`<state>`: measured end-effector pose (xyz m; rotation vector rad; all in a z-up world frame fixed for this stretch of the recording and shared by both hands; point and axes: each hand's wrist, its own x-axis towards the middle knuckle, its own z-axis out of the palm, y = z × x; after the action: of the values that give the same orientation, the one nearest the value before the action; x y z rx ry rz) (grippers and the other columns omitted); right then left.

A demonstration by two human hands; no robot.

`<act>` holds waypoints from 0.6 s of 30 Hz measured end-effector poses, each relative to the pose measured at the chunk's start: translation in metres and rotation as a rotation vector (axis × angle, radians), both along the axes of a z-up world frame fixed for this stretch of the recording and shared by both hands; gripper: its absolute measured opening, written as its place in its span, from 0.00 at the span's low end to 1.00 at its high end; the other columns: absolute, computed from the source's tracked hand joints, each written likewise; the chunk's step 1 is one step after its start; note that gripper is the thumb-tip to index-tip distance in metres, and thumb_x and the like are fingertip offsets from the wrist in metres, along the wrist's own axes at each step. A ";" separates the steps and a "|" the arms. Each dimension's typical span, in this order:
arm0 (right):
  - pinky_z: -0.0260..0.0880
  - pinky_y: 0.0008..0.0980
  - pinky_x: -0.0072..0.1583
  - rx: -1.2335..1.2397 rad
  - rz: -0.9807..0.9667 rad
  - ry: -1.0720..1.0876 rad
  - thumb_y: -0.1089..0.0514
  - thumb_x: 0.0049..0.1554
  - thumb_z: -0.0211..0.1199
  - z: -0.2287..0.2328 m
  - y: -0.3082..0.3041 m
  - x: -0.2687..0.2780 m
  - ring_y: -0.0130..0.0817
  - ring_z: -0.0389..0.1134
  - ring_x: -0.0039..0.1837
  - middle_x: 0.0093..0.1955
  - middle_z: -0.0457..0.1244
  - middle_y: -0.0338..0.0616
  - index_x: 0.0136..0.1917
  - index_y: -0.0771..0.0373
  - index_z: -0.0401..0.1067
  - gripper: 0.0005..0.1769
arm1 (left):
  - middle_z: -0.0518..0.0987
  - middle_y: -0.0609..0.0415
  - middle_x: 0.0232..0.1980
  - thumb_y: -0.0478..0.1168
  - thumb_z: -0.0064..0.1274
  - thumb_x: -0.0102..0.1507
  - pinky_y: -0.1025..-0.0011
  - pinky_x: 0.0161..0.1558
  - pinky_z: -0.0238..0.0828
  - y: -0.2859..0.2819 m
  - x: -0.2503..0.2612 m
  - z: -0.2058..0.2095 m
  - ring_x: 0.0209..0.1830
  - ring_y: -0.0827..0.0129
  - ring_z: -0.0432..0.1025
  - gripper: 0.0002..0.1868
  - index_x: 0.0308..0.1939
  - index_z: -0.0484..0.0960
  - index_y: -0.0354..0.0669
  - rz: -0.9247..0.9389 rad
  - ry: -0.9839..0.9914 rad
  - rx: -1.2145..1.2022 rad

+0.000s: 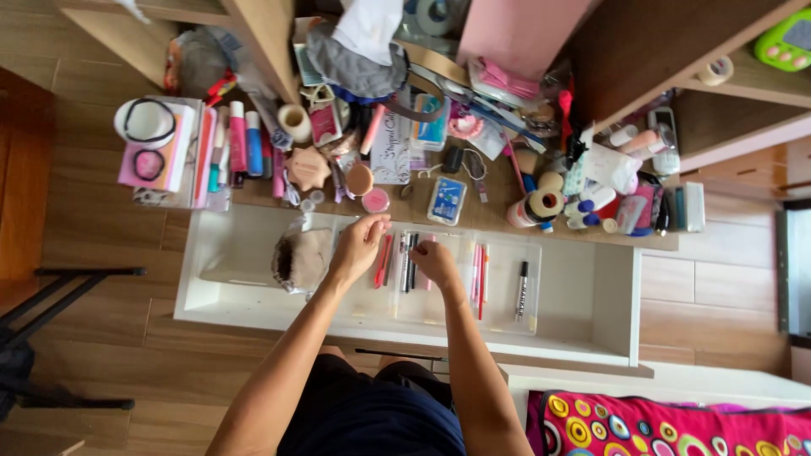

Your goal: Organizing various cosmetic items and makeup into a drawer and onto a shelf.

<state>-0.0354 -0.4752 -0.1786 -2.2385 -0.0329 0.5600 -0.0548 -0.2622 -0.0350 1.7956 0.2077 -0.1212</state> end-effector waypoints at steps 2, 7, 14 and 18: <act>0.72 0.35 0.44 0.117 0.033 0.038 0.53 0.57 0.68 0.056 0.023 0.009 0.35 0.71 0.39 0.37 0.70 0.47 0.47 0.67 0.79 0.14 | 0.86 0.46 0.50 0.38 0.44 0.72 0.72 0.52 0.76 0.013 0.002 0.012 0.51 0.67 0.81 0.15 0.56 0.79 0.33 0.033 -0.027 -0.018; 0.71 0.29 0.42 0.384 0.077 0.056 0.53 0.58 0.66 0.129 0.085 0.037 0.25 0.68 0.38 0.38 0.69 0.40 0.51 0.67 0.78 0.14 | 0.85 0.47 0.52 0.38 0.44 0.72 0.72 0.54 0.76 0.063 0.011 0.043 0.53 0.67 0.80 0.15 0.58 0.78 0.33 0.109 -0.108 -0.082; 0.71 0.27 0.43 0.458 0.116 -0.070 0.54 0.58 0.65 0.151 0.210 0.075 0.25 0.69 0.39 0.38 0.69 0.38 0.51 0.68 0.78 0.14 | 0.84 0.46 0.53 0.38 0.46 0.72 0.70 0.53 0.76 0.182 0.009 0.038 0.52 0.64 0.80 0.15 0.59 0.79 0.35 0.257 -0.209 0.060; 0.71 0.30 0.45 0.388 0.134 -0.229 0.53 0.55 0.68 0.146 0.285 0.090 0.31 0.71 0.42 0.39 0.70 0.42 0.51 0.66 0.77 0.15 | 0.83 0.42 0.53 0.36 0.46 0.71 0.66 0.52 0.74 0.245 0.001 0.020 0.52 0.58 0.78 0.16 0.61 0.78 0.36 0.302 -0.123 0.260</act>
<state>0.0548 -0.1907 -0.0329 -1.9168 -0.3787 0.3308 -0.0537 -0.0169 -0.0150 1.9988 0.4188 0.2413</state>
